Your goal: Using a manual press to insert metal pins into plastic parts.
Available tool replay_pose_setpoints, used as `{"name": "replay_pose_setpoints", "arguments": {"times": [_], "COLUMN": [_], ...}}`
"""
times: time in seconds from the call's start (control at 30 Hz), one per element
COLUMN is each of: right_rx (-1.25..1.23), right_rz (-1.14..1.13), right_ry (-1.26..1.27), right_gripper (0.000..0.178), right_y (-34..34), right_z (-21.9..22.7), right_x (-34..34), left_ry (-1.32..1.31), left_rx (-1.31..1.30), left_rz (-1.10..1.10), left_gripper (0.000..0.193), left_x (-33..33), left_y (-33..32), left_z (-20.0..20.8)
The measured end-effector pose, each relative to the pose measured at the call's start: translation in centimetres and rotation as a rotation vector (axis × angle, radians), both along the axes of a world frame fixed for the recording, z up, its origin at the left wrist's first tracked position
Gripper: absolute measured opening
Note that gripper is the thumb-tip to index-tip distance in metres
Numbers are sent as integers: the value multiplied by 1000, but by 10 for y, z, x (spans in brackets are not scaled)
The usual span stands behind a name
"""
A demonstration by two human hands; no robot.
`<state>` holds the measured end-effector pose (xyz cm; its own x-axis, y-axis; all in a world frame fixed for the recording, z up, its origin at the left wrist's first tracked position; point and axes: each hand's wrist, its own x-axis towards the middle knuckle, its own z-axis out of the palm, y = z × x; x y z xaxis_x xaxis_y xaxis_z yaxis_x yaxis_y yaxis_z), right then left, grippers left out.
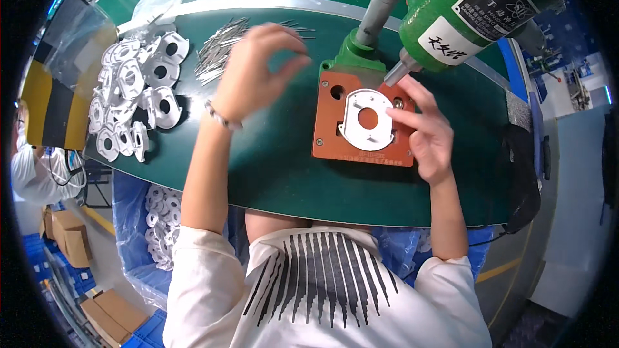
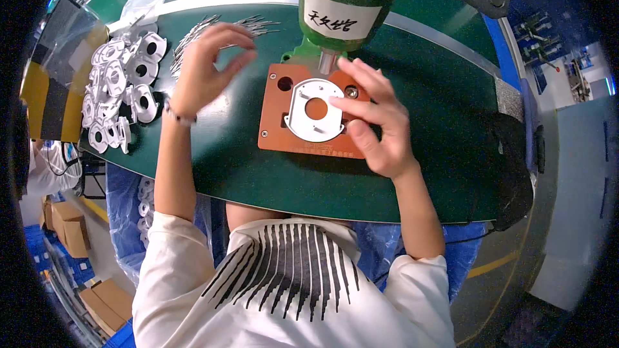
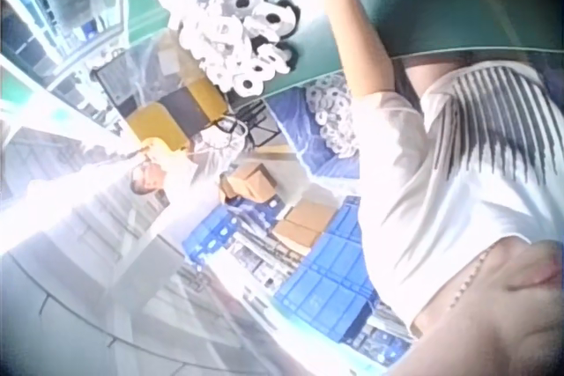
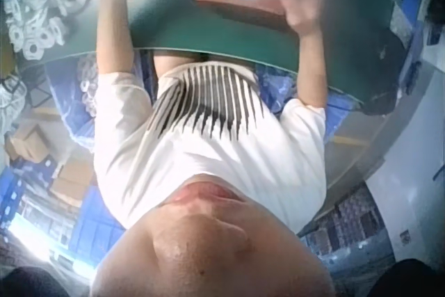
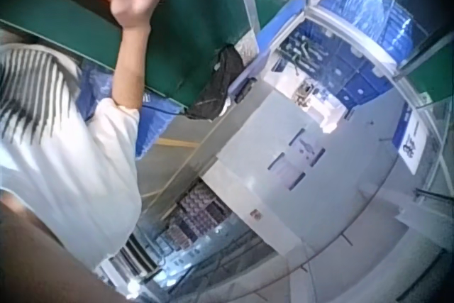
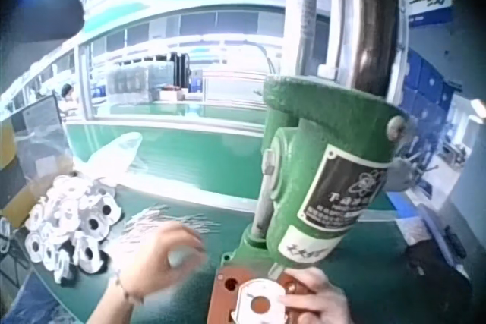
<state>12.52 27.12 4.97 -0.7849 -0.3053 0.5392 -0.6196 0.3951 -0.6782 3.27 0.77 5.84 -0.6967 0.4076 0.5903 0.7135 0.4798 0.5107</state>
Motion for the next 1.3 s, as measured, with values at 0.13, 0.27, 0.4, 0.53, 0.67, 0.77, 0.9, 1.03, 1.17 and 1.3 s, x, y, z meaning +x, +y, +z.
{"name": "replay_pose_setpoints", "arguments": {"times": [0.13, 0.27, 0.4, 0.53, 0.67, 0.77, 0.9, 1.03, 1.17, 1.3], "right_rx": [-36, 58, 15, 24, 32, 42, 48, 76, 79, 82], "right_rz": [-14, -12, -21, -27, -35, -40, -33, -38, -47, -50], "right_ry": [13, 56, 69, 77, 92, 94, 90, 105, 114, 113], "right_gripper": [27, 22, 20, 19, 18, 17, 16, 16, 17, 17], "right_y": [-2, -6, -5, -5, -3, -3, -5, -4, -5, -8], "right_z": [-1, -6, -5, -4, -5, -5, -4, -2, -5, -3], "right_x": [1, 0, -1, -1, -1, -1, 1, 1, 0, 0], "left_ry": [-100, -130, -85, -34, 12, -30, -134, -470, -639, -261], "left_rx": [-210, -305, -341, -318, -237, -88, 150, 380, 394, -153], "left_rz": [255, 341, 354, 369, 371, 375, 314, 14, -196, 56], "left_gripper": [13, 15, 12, 10, 10, 9, 11, 23, 22, 14], "left_x": [-36, -46, -52, -50, -48, -47, -42, -30, -13, -16], "left_y": [-36, -38, -38, -34, -31, -31, -28, -17, 0, -8], "left_z": [-34, -49, -57, -56, -53, -45, -36, -25, -22, -29]}}
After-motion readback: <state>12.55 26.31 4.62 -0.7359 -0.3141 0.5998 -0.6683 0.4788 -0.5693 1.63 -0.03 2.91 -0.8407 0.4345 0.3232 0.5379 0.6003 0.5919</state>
